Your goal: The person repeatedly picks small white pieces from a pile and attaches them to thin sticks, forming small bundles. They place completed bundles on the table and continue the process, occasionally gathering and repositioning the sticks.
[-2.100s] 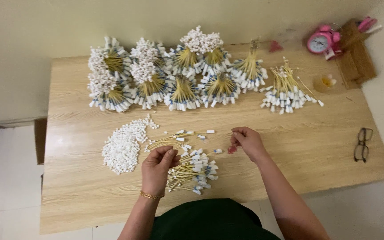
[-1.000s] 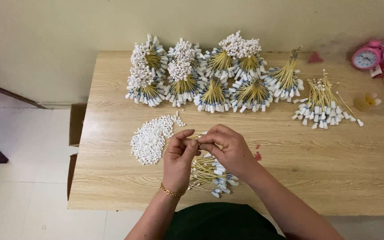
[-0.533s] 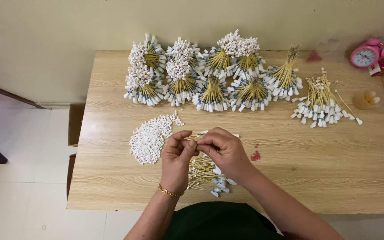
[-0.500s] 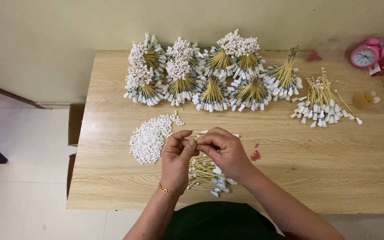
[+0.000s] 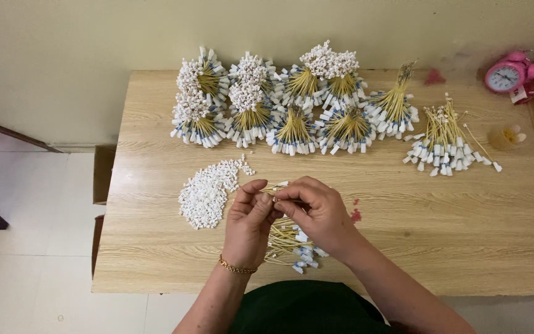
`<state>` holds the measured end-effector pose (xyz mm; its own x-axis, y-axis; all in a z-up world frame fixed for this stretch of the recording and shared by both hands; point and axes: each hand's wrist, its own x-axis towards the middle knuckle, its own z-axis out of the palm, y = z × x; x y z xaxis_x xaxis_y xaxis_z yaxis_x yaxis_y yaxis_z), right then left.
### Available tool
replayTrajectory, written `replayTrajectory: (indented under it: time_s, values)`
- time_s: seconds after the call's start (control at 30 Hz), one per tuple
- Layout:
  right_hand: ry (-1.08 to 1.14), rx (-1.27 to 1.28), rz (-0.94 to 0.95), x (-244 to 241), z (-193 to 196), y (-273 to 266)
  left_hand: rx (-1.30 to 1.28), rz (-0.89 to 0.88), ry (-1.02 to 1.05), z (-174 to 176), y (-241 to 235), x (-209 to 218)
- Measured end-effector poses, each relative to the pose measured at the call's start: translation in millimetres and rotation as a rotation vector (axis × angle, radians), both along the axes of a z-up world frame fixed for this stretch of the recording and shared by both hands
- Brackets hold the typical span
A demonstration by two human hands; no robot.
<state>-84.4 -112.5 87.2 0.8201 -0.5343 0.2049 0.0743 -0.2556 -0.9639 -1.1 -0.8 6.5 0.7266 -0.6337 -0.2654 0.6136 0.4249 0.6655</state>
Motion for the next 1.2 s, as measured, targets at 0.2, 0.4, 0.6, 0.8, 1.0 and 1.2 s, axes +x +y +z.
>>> replayTrajectory:
  time_s: [0.2, 0.4, 0.6, 0.8, 1.0, 1.2]
  values:
    - [-0.023, 0.065, 0.028, 0, 1, 2, -0.072, -0.026, 0.072, -5, 3, 2]
    - [-0.036, 0.076, 0.039, -1, 1, 2, -0.069, -0.038, 0.082, -3, 4, 3]
    - [-0.009, 0.025, 0.032, 1, 3, 2, 0.009, -0.010, 0.015, 2, 2, -1]
    - [-0.062, 0.070, 0.050, -1, -4, 0, 0.063, 0.026, -0.104, 17, 2, -4]
    - [-0.110, 0.141, 0.061, -1, -14, 1, 0.070, 0.081, -0.158, 18, -2, -8]
    - [-0.188, 0.127, 0.067, -4, -15, 0, 0.079, 0.121, -0.121, 25, -2, -11]
